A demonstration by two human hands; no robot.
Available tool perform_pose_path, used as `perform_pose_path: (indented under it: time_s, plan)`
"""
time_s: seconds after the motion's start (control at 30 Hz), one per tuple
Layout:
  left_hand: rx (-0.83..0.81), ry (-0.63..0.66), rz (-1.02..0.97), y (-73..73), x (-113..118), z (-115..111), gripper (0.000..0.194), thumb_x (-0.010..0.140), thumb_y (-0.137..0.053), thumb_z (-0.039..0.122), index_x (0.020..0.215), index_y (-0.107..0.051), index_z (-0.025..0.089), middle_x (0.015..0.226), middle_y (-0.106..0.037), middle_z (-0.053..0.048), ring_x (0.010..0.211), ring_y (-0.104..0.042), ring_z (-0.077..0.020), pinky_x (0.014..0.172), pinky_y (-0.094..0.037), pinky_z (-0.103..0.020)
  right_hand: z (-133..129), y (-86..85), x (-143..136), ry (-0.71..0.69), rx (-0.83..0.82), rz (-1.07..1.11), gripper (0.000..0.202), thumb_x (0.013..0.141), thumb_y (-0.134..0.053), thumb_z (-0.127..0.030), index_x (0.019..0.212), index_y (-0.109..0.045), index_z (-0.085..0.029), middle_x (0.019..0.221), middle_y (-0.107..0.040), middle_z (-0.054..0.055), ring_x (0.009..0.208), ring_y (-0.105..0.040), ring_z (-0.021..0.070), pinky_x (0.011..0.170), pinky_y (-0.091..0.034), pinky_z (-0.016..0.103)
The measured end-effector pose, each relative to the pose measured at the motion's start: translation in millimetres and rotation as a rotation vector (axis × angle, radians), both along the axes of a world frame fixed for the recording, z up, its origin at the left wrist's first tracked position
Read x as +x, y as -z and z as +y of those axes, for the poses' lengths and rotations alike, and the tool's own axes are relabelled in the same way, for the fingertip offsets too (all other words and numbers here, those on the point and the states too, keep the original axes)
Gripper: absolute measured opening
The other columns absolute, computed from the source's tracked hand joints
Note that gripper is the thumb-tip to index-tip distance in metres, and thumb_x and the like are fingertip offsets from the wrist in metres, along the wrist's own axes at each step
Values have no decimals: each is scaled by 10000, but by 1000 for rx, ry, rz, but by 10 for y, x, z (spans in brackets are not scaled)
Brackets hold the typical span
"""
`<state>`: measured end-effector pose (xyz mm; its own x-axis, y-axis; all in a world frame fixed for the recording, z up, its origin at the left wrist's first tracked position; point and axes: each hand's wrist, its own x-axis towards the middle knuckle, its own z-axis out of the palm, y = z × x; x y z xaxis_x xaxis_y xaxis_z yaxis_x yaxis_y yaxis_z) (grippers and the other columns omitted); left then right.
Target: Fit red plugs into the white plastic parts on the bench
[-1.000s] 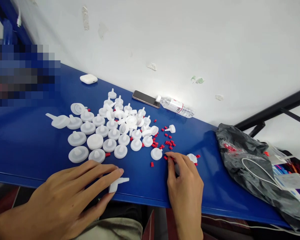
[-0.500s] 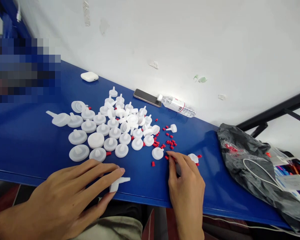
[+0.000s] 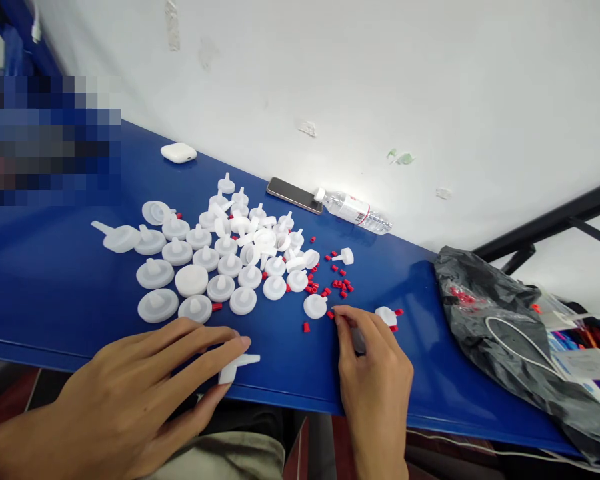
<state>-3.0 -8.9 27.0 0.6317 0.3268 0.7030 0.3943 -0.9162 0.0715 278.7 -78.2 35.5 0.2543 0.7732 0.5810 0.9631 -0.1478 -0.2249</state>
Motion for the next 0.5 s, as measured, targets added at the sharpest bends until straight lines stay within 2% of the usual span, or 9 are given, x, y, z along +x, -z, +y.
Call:
perform_pose_path:
  time_s: [0.5]
  plan:
    - [1, -8, -5, 5, -15, -1, 264, 1156, -495, 222, 1325, -687, 158, 1155, -828, -15, 1019, -740, -225, 923, -545, -378, -33, -70, -160, 14, 83, 66, 266, 1051, -656, -439, 960, -831, -260, 903, -826, 16, 642, -687, 186, 673, -524, 335]
